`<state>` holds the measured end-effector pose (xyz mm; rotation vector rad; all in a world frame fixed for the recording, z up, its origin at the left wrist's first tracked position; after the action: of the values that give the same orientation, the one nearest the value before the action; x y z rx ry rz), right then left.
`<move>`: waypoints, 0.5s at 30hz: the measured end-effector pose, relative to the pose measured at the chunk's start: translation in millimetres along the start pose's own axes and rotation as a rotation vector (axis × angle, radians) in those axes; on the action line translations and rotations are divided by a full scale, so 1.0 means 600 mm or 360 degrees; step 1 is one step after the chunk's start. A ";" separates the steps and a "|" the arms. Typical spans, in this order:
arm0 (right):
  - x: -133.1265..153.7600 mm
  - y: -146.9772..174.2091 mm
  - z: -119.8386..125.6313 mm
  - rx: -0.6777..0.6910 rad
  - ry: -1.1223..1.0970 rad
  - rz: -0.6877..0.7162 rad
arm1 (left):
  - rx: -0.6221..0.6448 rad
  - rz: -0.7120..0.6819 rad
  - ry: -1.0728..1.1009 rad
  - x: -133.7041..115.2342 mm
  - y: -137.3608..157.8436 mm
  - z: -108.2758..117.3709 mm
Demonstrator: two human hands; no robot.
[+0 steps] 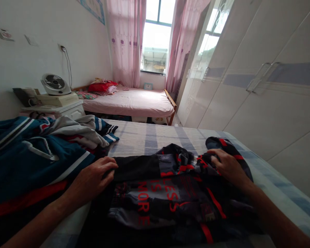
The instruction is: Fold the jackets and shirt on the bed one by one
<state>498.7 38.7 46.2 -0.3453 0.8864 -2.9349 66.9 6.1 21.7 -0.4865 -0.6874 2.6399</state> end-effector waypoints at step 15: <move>0.203 -0.119 -0.171 0.0437 0.0097 -0.0019 | 0.0337 0.0267 -0.0243 -0.064 0.056 -0.126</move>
<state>357.7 139.3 26.7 -0.2461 0.4760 -3.0373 123.0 -7.9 -49.0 -0.2953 -0.4180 2.8894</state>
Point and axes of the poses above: each hand's wrist, its own y-axis away from the middle knuckle, its own z-axis out of the back of the hand, x = y × z, the point moved 7 cm from there along -y, towards the middle knuckle, and after that the axes turned 15 degrees about -x, right-handed, at the moved point
